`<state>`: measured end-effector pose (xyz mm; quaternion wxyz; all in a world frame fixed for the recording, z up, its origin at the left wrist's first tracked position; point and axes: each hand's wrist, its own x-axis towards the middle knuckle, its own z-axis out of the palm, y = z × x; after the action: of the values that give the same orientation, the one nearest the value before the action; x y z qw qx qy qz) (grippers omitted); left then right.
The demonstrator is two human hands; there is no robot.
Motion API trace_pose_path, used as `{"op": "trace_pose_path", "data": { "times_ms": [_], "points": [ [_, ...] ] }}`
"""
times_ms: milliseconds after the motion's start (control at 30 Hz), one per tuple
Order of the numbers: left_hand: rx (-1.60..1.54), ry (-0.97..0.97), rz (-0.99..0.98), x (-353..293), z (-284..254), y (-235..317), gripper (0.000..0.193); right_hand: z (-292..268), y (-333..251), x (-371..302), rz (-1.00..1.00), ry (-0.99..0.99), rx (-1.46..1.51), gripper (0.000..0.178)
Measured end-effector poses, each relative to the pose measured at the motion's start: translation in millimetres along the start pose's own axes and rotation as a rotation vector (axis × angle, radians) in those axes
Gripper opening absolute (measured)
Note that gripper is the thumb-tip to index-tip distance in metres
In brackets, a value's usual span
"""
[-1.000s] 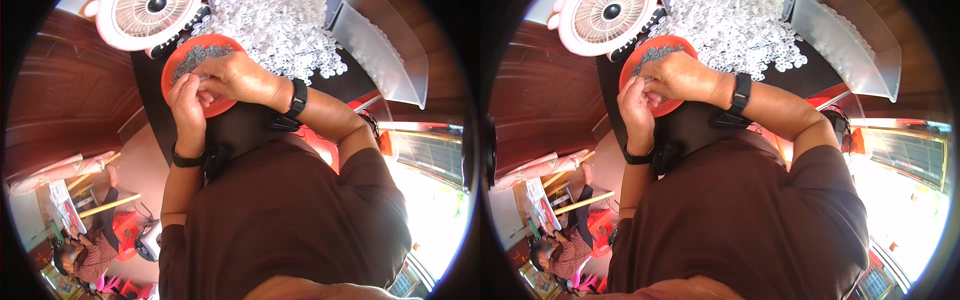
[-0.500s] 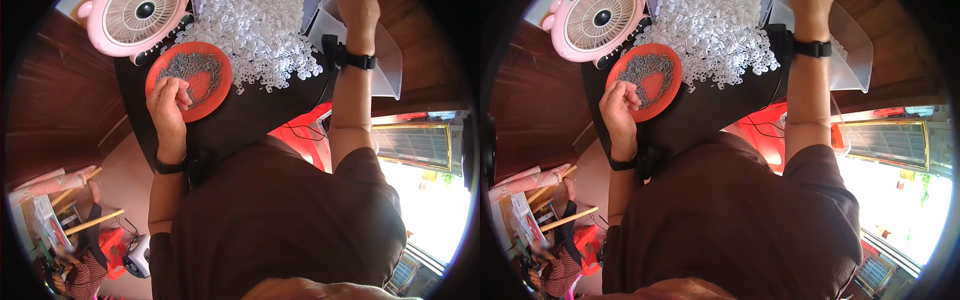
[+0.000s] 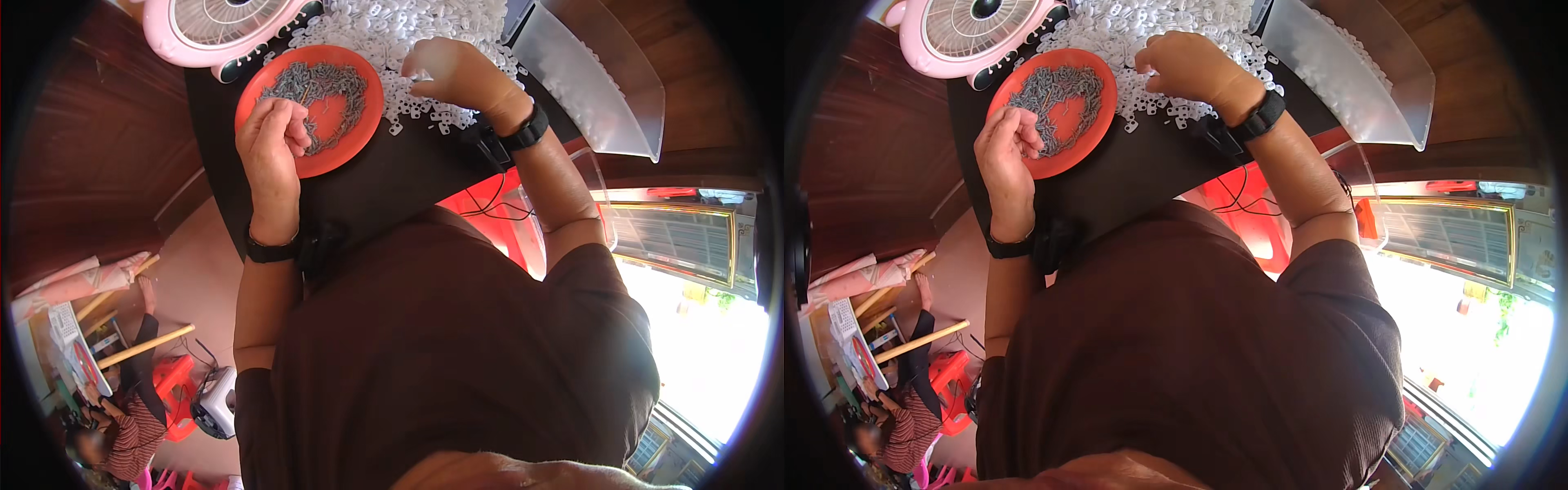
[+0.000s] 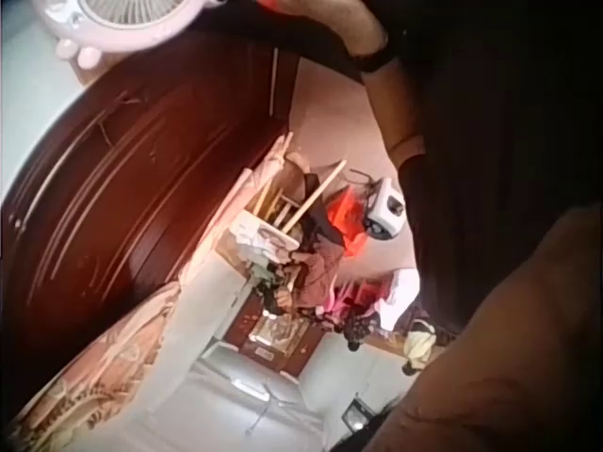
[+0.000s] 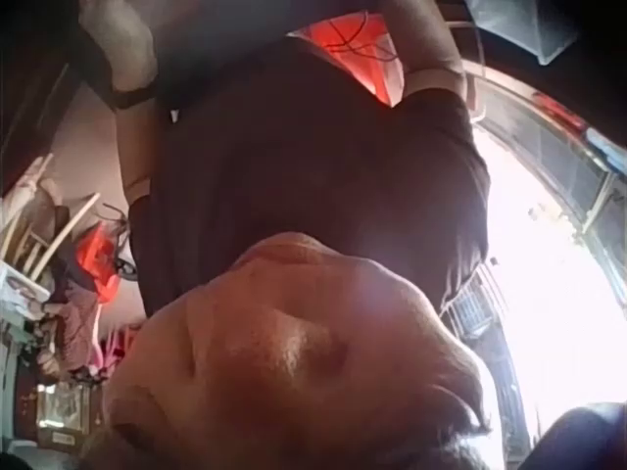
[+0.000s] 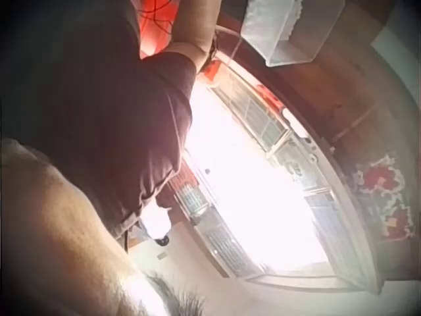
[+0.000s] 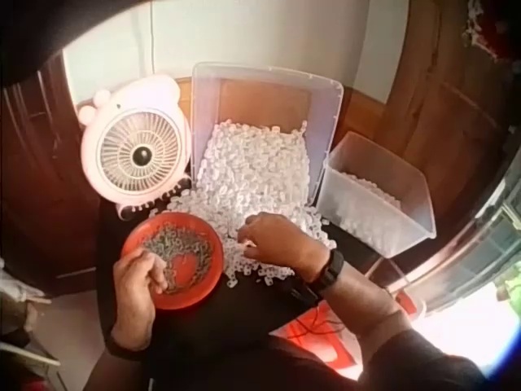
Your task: Manually assembling small white plastic parts by inserting tiny metal pins into them.
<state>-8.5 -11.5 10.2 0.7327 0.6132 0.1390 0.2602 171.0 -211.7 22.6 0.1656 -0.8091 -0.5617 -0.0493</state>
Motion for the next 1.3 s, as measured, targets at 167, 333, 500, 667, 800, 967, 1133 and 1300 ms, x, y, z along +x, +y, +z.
{"op": "trace_pose_path", "data": {
  "times_ms": [167,333,500,667,800,967,1133,1300],
  "points": [
    [-0.008,-0.002,0.004,-1.3,1.6,1.4,0.022,17.9,10.5,-2.3,-0.025,0.019,-0.133,0.014],
    [-0.01,-0.01,-0.003,-1.4,1.2,0.6,0.022,21.7,11.7,3.9,0.011,0.001,-0.311,0.008],
    [-0.001,-0.005,-0.011,-1.4,2.7,1.5,0.022,17.4,21.9,4.2,0.008,0.064,-0.248,0.008],
    [0.017,-0.022,-0.018,-1.0,1.7,2.2,0.021,4.8,7.9,12.2,0.172,0.086,0.234,0.014],
    [0.069,-0.097,-0.034,-2.5,5.1,2.2,0.017,-3.1,-12.8,24.0,0.185,-0.035,0.773,0.023],
    [0.142,-0.19,-0.028,-7.3,13.2,3.8,0.014,-4.5,-53.8,41.3,0.152,-0.162,0.987,0.024],
    [0.113,-0.206,-0.041,-4.1,8.0,-1.7,0.015,2.2,-67.3,52.9,0.153,-0.251,0.977,0.021],
    [0.08,-0.21,-0.035,-4.7,5.4,1.9,0.016,6.3,-66.0,54.7,0.149,-0.247,1.077,0.02]
  ]
}}
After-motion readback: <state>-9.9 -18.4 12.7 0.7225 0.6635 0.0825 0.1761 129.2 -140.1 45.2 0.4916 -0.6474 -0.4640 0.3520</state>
